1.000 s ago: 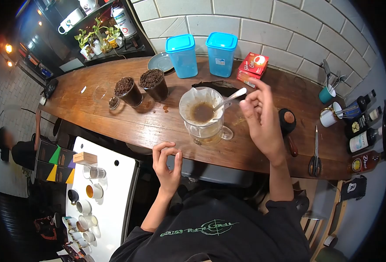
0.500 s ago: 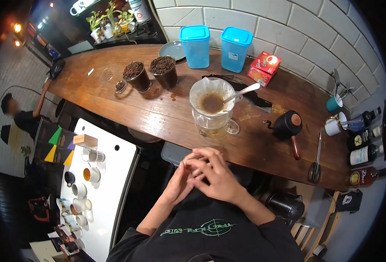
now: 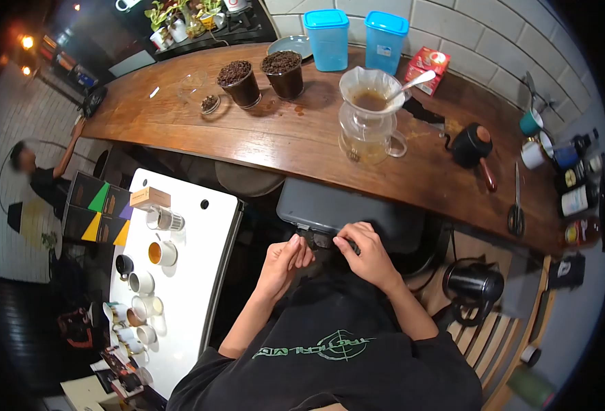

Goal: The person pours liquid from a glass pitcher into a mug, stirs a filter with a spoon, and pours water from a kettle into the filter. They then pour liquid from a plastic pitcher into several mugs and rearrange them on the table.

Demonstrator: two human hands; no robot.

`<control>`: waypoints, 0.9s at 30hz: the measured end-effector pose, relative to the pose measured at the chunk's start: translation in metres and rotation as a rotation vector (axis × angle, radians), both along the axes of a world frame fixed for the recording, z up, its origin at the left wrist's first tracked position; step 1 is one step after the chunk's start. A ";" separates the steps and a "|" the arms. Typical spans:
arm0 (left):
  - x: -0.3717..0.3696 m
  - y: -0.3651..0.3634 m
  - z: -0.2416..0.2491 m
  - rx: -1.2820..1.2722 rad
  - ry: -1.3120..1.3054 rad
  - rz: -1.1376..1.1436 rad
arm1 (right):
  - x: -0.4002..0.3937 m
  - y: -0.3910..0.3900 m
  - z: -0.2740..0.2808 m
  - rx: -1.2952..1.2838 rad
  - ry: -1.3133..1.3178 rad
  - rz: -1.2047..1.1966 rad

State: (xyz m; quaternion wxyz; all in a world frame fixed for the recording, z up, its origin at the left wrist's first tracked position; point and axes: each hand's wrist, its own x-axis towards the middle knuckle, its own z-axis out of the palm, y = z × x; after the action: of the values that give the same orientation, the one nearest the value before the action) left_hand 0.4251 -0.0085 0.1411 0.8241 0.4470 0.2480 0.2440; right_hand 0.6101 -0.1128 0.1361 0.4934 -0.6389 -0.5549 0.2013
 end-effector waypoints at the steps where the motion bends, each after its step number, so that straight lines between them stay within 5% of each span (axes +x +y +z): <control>1: -0.009 0.002 -0.001 0.002 -0.024 -0.039 | -0.011 -0.002 -0.001 0.008 -0.002 0.025; 5: -0.044 0.001 -0.007 0.038 0.014 -0.065 | -0.063 -0.006 -0.007 -0.076 0.181 0.099; 9: -0.074 -0.006 -0.026 0.042 0.040 -0.064 | -0.111 -0.013 -0.007 0.020 0.038 0.103; 15: -0.103 -0.025 -0.033 -0.020 0.113 -0.144 | -0.152 -0.064 0.003 -0.210 0.160 0.021; 27: -0.118 -0.106 -0.025 0.188 0.130 -0.233 | -0.168 -0.146 0.000 -0.001 0.122 -0.092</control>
State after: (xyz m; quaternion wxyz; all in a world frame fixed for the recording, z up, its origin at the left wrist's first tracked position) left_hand 0.3071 -0.1143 0.1165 0.7835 0.5628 0.2235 0.1393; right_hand 0.4425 -0.2591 0.1361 0.5346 -0.6506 -0.4938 0.2171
